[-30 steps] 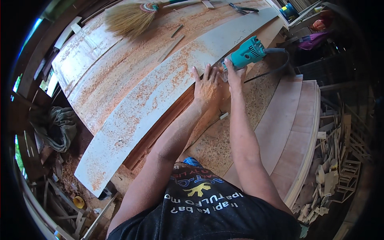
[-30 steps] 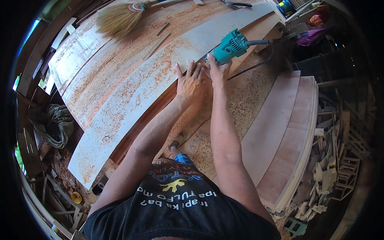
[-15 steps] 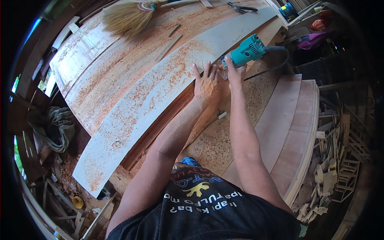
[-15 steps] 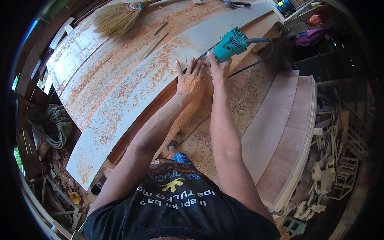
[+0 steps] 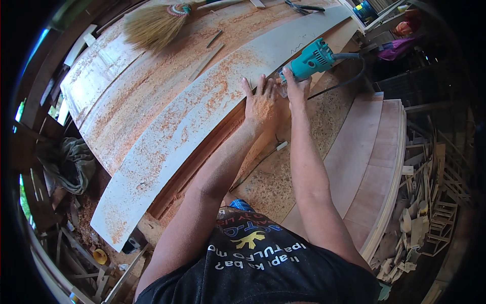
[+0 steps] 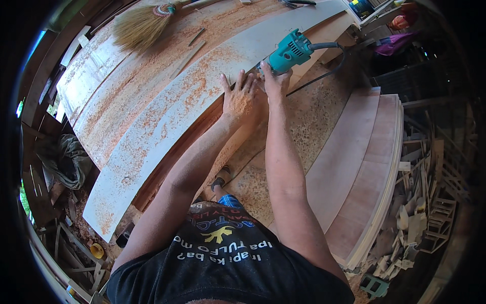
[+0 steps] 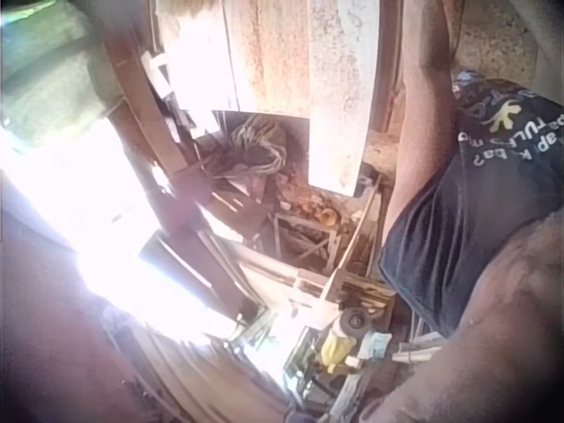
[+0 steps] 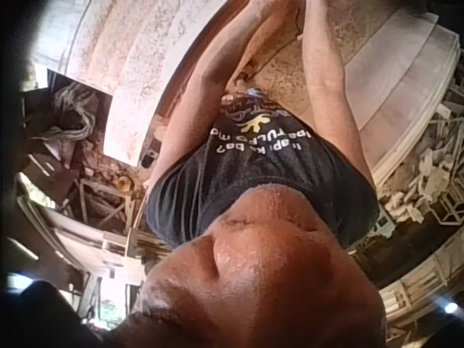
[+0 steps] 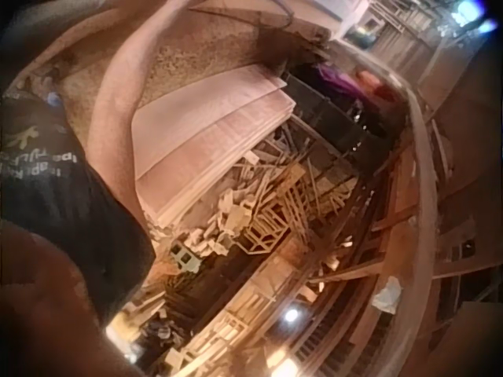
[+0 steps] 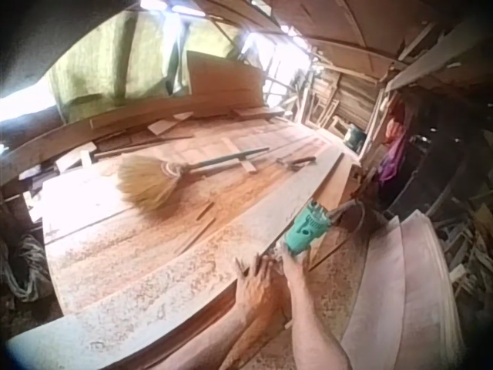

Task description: The person uses a handheld power router to shape the edge of a wooden board, guiding the tool along the wood while stabilizing the piece by hand on a workbench.

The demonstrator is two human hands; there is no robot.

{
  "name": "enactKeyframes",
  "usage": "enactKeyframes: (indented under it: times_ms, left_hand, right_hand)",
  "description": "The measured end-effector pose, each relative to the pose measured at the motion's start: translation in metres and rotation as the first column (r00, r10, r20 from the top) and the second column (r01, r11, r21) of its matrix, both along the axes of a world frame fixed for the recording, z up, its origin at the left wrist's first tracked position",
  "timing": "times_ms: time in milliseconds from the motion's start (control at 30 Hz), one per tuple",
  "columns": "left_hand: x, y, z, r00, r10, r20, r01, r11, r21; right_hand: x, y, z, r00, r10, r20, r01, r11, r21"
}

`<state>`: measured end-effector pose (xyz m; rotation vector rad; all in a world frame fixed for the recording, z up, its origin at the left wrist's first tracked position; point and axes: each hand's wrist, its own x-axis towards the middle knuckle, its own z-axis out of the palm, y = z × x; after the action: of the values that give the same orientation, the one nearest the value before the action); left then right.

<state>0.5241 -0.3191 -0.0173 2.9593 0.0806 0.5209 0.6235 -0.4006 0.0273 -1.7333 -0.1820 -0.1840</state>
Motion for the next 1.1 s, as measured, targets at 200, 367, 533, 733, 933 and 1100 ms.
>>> enactKeyframes:
  times_ms: [200,367,533,733,933,1100]
  left_hand:
    - [0.012,-0.012,0.006,0.999,-0.02,0.043,0.022,0.999,-0.036]
    - [0.019,-0.005,-0.003,1.0,-0.009,0.014,0.009,0.999,0.034]
    - [0.028,-0.012,-0.005,0.997,-0.06,0.054,0.06,0.998,-0.003]
    - [0.035,-0.016,-0.006,0.998,-0.039,0.052,0.041,0.999,-0.025]
    - [0.042,-0.011,-0.008,0.999,-0.052,0.012,0.052,0.999,-0.007]
    - [0.05,-0.015,-0.008,0.998,-0.051,0.028,0.05,0.998,0.04]
  right_hand:
    - [0.024,-0.018,-0.012,0.993,-0.065,0.097,0.073,0.994,-0.081]
    - [0.001,0.005,0.011,0.993,-0.013,-0.119,0.037,0.979,0.201]
    - [0.052,-0.018,-0.049,0.998,-0.067,0.004,0.067,0.998,0.018]
    - [0.045,-0.021,-0.033,0.993,-0.111,0.05,0.114,0.991,-0.072]
    - [0.044,-0.016,-0.025,0.992,-0.129,0.011,0.129,0.986,-0.108]
    - [0.052,-0.02,-0.024,0.991,-0.128,0.04,0.131,0.988,-0.087]
